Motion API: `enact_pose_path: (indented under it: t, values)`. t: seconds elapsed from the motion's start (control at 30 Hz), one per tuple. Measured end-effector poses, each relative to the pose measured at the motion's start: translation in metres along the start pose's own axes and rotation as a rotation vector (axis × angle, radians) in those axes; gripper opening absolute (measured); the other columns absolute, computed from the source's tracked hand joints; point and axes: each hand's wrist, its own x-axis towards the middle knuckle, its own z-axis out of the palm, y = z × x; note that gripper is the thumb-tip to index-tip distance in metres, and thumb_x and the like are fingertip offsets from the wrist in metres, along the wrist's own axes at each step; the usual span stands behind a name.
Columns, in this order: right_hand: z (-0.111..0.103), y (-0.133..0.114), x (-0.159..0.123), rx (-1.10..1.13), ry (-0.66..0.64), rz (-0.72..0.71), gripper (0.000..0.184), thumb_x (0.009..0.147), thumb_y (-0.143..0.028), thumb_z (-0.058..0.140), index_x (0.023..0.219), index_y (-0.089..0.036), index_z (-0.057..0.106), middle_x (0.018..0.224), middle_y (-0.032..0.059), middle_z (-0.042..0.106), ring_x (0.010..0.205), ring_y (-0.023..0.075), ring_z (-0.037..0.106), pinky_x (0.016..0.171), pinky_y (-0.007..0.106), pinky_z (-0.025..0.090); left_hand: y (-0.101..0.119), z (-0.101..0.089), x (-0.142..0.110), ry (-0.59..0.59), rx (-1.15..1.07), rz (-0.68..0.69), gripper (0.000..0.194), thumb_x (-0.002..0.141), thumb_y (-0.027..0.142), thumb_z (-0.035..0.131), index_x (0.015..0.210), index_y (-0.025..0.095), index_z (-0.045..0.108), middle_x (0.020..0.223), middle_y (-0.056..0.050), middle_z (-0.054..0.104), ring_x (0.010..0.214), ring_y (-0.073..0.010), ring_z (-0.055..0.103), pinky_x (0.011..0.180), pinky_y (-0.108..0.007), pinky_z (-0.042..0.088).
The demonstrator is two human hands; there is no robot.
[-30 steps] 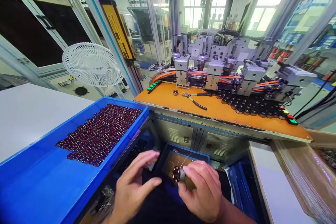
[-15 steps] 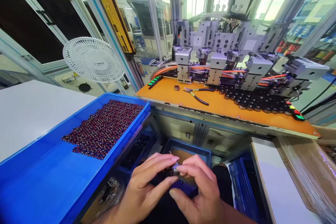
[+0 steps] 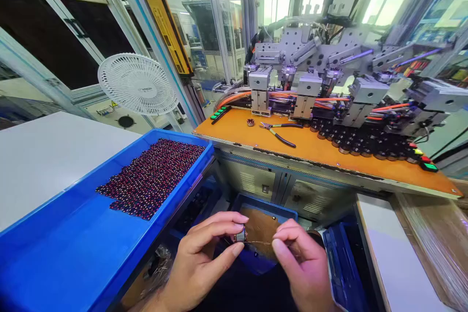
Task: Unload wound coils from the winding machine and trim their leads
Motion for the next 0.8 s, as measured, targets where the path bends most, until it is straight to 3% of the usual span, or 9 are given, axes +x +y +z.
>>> enact_pose_path:
  t: [0.03, 0.17, 0.23, 0.37, 0.47, 0.57, 0.67, 0.77, 0.8]
  values:
    - [-0.005, 0.001, 0.001, -0.072, 0.034, -0.051, 0.005, 0.090, -0.023, 0.063, 0.088, -0.019, 0.061, 0.085, 0.0041, 0.058, 0.075, 0.0149, 0.060, 0.063, 0.024, 0.052, 0.000, 0.000, 0.000, -0.004, 0.072, 0.053, 0.029, 0.077, 0.003, 0.069, 0.101, 0.020, 0.072, 0.104, -0.007, 0.075, 0.088, -0.0143, 0.072, 0.076, -0.020, 0.059]
    - [-0.008, -0.013, 0.013, -0.394, 0.040, -0.468, 0.033, 0.081, -0.038, 0.077, 0.104, -0.020, 0.062, 0.096, 0.0072, 0.061, 0.090, 0.0217, 0.058, 0.085, 0.038, 0.050, 0.002, 0.002, 0.002, -0.058, 0.243, 0.230, 0.029, 0.077, 0.000, 0.066, 0.103, 0.015, 0.069, 0.106, -0.011, 0.075, 0.096, -0.0155, 0.072, 0.087, -0.021, 0.058]
    - [0.001, -0.023, 0.020, -0.412, -0.064, -0.544, 0.016, 0.086, -0.026, 0.070, 0.097, -0.019, 0.061, 0.087, 0.0042, 0.061, 0.082, 0.0182, 0.057, 0.083, 0.037, 0.048, 0.004, 0.003, 0.002, -0.087, 0.253, 0.266, 0.030, 0.078, 0.001, 0.066, 0.105, 0.014, 0.068, 0.106, -0.012, 0.074, 0.097, -0.0157, 0.072, 0.088, -0.020, 0.057]
    - [0.019, -0.029, 0.024, -0.174, -0.139, -0.290, 0.012, 0.092, -0.010, 0.054, 0.084, -0.019, 0.057, 0.076, 0.0000, 0.057, 0.072, 0.0125, 0.054, 0.067, 0.025, 0.047, 0.004, 0.000, 0.000, -0.076, 0.205, 0.248, 0.032, 0.079, 0.003, 0.068, 0.107, 0.015, 0.067, 0.106, -0.011, 0.074, 0.098, -0.0161, 0.072, 0.089, -0.022, 0.058]
    - [0.025, -0.025, 0.015, 0.023, -0.178, 0.030, 0.019, 0.095, -0.021, 0.054, 0.077, -0.020, 0.054, 0.073, -0.0018, 0.054, 0.068, 0.0106, 0.053, 0.062, 0.020, 0.046, 0.001, -0.006, -0.005, -0.072, 0.115, 0.233, 0.031, 0.079, 0.003, 0.069, 0.105, 0.018, 0.069, 0.107, -0.010, 0.073, 0.093, -0.0156, 0.072, 0.084, -0.023, 0.059]
    - [0.025, -0.024, 0.015, 0.103, -0.263, 0.192, 0.026, 0.097, -0.030, 0.053, 0.073, -0.020, 0.051, 0.071, -0.0023, 0.051, 0.064, 0.0101, 0.051, 0.058, 0.019, 0.046, -0.003, -0.011, -0.008, -0.053, 0.065, 0.201, 0.028, 0.078, 0.003, 0.070, 0.101, 0.019, 0.072, 0.107, -0.009, 0.073, 0.084, -0.0132, 0.072, 0.076, -0.021, 0.059]
    - [0.015, -0.021, 0.048, -0.096, -0.198, 0.043, 0.022, 0.096, -0.032, 0.054, 0.077, -0.020, 0.054, 0.077, 0.0000, 0.057, 0.072, 0.0129, 0.057, 0.066, 0.022, 0.050, -0.006, -0.015, -0.008, -0.005, 0.028, 0.130, 0.027, 0.078, 0.004, 0.070, 0.099, 0.021, 0.073, 0.105, -0.007, 0.074, 0.086, -0.0140, 0.072, 0.078, -0.023, 0.059]
    - [0.001, -0.008, 0.118, -0.628, -0.010, -0.308, 0.022, 0.096, -0.039, 0.053, 0.101, -0.018, 0.058, 0.101, 0.0098, 0.065, 0.099, 0.0210, 0.060, 0.093, 0.035, 0.049, -0.007, -0.018, -0.007, 0.086, -0.003, 0.052, 0.028, 0.079, 0.004, 0.069, 0.097, 0.025, 0.074, 0.105, -0.005, 0.075, 0.095, -0.0153, 0.072, 0.082, -0.023, 0.059]
    - [-0.003, -0.001, 0.144, -0.709, -0.032, -0.321, 0.026, 0.096, -0.039, 0.054, 0.107, -0.016, 0.058, 0.111, 0.0136, 0.064, 0.109, 0.0234, 0.057, 0.102, 0.040, 0.044, -0.007, -0.019, -0.006, 0.116, -0.011, 0.031, 0.028, 0.079, 0.005, 0.069, 0.096, 0.026, 0.074, 0.105, -0.004, 0.075, 0.096, -0.0150, 0.072, 0.081, -0.022, 0.059]
